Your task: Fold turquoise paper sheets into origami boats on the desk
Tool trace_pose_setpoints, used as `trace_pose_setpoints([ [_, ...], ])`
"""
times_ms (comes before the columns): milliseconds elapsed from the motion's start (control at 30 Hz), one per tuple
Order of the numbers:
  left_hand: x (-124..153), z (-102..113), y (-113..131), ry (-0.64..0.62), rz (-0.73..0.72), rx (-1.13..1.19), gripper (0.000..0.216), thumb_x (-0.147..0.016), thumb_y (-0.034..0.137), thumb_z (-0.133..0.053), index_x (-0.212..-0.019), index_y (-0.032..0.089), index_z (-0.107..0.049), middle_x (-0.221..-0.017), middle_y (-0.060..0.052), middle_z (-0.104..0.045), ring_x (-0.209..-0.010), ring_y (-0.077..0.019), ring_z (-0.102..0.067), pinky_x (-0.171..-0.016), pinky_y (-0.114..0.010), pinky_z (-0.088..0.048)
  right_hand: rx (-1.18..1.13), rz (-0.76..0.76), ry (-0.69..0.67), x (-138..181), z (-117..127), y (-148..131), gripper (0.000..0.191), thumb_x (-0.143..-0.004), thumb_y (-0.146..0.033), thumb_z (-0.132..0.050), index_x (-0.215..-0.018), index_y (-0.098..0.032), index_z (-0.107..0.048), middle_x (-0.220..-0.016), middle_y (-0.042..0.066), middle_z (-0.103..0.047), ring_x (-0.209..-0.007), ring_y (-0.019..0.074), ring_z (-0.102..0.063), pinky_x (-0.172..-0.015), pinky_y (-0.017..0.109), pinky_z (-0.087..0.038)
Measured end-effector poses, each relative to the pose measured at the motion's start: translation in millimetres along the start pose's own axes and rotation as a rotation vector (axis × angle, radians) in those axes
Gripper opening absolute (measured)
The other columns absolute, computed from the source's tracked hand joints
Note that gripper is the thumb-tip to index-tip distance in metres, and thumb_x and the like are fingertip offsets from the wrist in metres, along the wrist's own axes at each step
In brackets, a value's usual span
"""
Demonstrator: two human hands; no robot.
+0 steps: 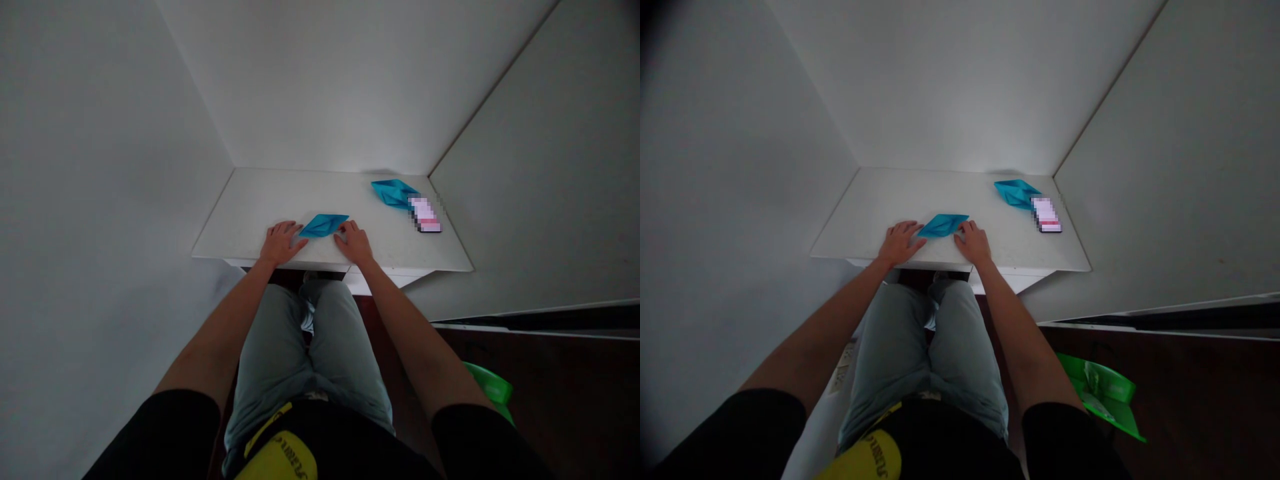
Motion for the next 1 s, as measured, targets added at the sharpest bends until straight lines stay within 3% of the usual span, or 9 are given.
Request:
trace_pose_setpoints([
  [500,-5,-3,-3,0.007,0.026,0.039,0.055,-0.116,0.047,-0.035,-0.161,0.027,-0.058,-0.164,-0.011,-0.06,-0.153,-0.0313,-0.05,-0.126,-0.054,-0.038,0.02,-0.011,-0.002,-3,-2,-1,0.041,-0.106,-0.032,-0.055,-0.144,-0.019,-0.059,-0.133,0.015,-0.068,-0.117,0.0322,-0.069,-0.099,0.045,-0.053],
  [667,-5,-5,-5,0.02,0.045,0.059,0.061,-0.115,0.056,-0.036,-0.165,0.026,-0.054,-0.167,-0.011,-0.057,-0.154,-0.0315,-0.05,-0.127,-0.052,-0.038,0.029,-0.01,0.016,-1,-3,-2,0.044,-0.107,-0.035,-0.056,-0.148,-0.021,-0.059,-0.139,0.017,-0.064,-0.118,0.034,-0.068,-0.101,0.048,-0.055],
  [800,-10,-8,-4,0.015,0.058,0.069,0.067,-0.114,0.062,-0.036,-0.168,0.025,-0.049,-0.171,-0.013,-0.053,-0.159,-0.0323,-0.046,-0.129,-0.052,-0.035,0.076,-0.053,0.028,2,-2,0,0.051,-0.106,-0.041,-0.058,-0.154,-0.023,-0.058,-0.15,0.019,-0.053,-0.107,0.0316,-0.07,-0.097,0.048,-0.058],
  [1000,-24,-14,1,-0.006,0.02,0.081,0.067,-0.114,0.061,-0.034,-0.169,0.025,-0.047,-0.174,-0.013,-0.05,-0.163,-0.0337,-0.042,-0.133,-0.055,-0.032,0.072,-0.056,0.029,5,2,1,0.051,-0.106,-0.042,-0.06,-0.154,-0.026,-0.059,-0.159,0.017,-0.048,-0.104,0.0286,-0.071,-0.099,0.049,-0.061],
])
Point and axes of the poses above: each hand's wrist, its own x-axis away from the middle knuckle, its own z-axis out of the back of the hand, y = z × x, the point moved 2 cm from there along -x, towards the middle knuckle
